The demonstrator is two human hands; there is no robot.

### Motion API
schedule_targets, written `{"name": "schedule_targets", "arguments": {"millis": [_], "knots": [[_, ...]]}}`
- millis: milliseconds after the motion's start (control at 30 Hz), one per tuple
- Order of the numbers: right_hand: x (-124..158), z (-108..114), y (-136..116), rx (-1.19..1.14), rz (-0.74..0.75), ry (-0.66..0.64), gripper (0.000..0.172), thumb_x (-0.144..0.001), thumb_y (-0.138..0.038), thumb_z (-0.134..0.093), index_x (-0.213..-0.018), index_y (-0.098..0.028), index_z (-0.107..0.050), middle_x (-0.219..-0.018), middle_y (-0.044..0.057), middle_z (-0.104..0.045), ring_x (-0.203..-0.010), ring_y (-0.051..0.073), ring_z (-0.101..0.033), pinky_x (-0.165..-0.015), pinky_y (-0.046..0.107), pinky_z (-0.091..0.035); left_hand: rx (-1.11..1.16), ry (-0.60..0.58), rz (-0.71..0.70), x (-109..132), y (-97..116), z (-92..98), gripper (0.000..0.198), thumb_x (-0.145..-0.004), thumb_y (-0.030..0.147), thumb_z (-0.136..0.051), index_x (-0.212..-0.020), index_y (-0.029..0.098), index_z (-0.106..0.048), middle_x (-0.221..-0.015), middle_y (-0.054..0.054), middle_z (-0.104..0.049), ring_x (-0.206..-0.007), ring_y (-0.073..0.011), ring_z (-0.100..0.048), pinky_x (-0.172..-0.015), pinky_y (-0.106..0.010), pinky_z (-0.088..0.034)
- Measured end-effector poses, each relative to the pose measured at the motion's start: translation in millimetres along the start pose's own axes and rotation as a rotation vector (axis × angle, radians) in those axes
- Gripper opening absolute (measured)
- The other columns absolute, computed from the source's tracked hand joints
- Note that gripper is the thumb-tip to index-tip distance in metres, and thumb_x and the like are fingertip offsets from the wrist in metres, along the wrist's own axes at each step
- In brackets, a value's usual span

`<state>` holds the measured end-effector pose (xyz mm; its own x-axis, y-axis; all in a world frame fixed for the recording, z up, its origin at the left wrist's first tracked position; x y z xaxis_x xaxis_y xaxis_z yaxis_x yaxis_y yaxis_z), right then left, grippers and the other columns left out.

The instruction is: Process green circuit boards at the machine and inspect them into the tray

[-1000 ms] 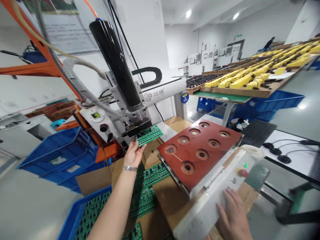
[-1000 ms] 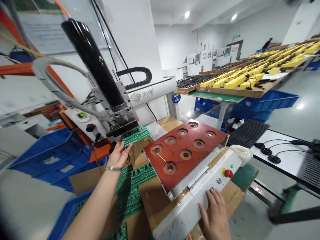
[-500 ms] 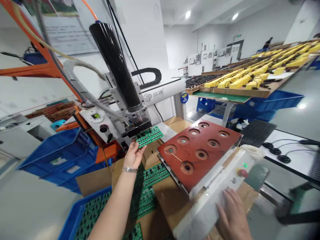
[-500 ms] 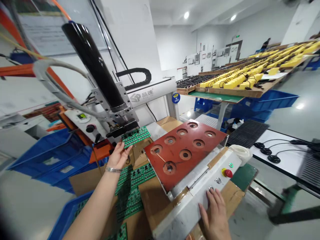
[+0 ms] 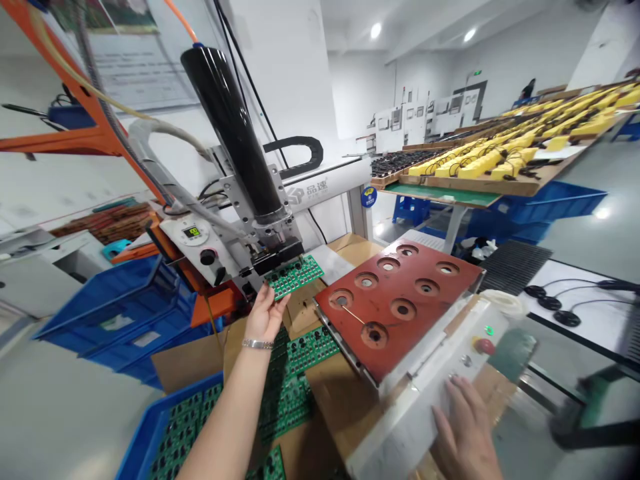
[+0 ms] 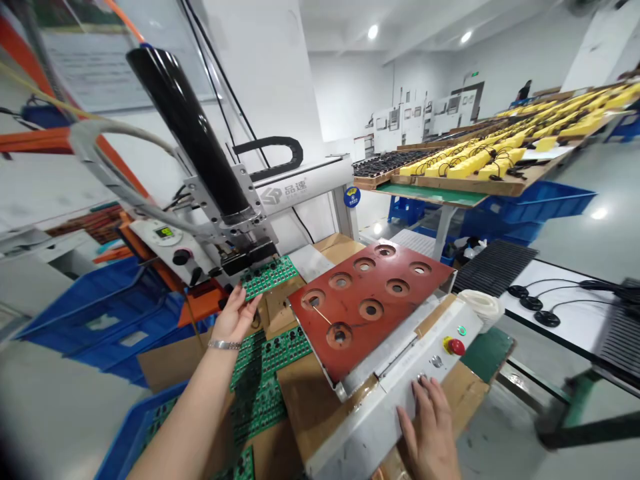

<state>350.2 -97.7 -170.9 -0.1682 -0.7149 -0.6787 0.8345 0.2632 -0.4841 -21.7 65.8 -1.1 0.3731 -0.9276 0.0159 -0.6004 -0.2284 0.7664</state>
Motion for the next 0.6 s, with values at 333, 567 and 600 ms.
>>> {"name": "schedule_targets", "arguments": {"millis": [333, 567, 600], "knots": [[0.3, -1.0, 2.6, 0.012, 0.014, -0.006, 0.052, -0.088, -0.05, -0.04, -0.126, -0.015, -0.04, -0.127, 0.018, -0.044, -0.124, 0.035, -0.038, -0.097, 0.058, -0.038, 0.024, 0.041, 0.016, 7.8, 3.9, 3.3, 0.015, -0.085, 0.018, -0.056, -0.098, 0.016, -0.061, -0.098, -0.005, -0.064, -0.076, -0.0157, -0.062, -0.064, -0.033, -0.054], [0.3, -2.5, 4.6, 0.016, 0.013, -0.026, 0.052, -0.087, -0.052, -0.04, -0.125, -0.016, -0.041, -0.125, 0.017, -0.045, -0.123, 0.035, -0.039, -0.097, 0.058, -0.038, 0.031, 0.051, 0.014, 9.7, 5.0, 6.8, 0.017, -0.084, 0.018, -0.057, -0.101, 0.015, -0.06, -0.098, -0.005, -0.064, -0.076, -0.0161, -0.063, -0.063, -0.034, -0.055], [0.2, -2.4, 4.5, 0.016, 0.011, -0.027, 0.053, -0.087, -0.052, -0.04, -0.125, -0.016, -0.041, -0.125, 0.017, -0.045, -0.123, 0.035, -0.039, -0.097, 0.058, -0.038, 0.03, 0.048, 0.013, 9.9, 5.1, 7.1, 0.018, -0.084, 0.017, -0.057, -0.101, 0.015, -0.06, -0.098, -0.005, -0.064, -0.076, -0.0161, -0.063, -0.063, -0.034, -0.055]]}}
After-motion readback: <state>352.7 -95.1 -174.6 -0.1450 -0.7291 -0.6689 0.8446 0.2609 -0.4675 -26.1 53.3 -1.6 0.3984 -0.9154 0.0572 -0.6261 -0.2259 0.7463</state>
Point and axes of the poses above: each hand's wrist, its own x-axis away from the middle knuckle, its own z-axis out of the back of the hand, y = z × x, the point moved 5 cm from there along -x, towards the middle knuckle
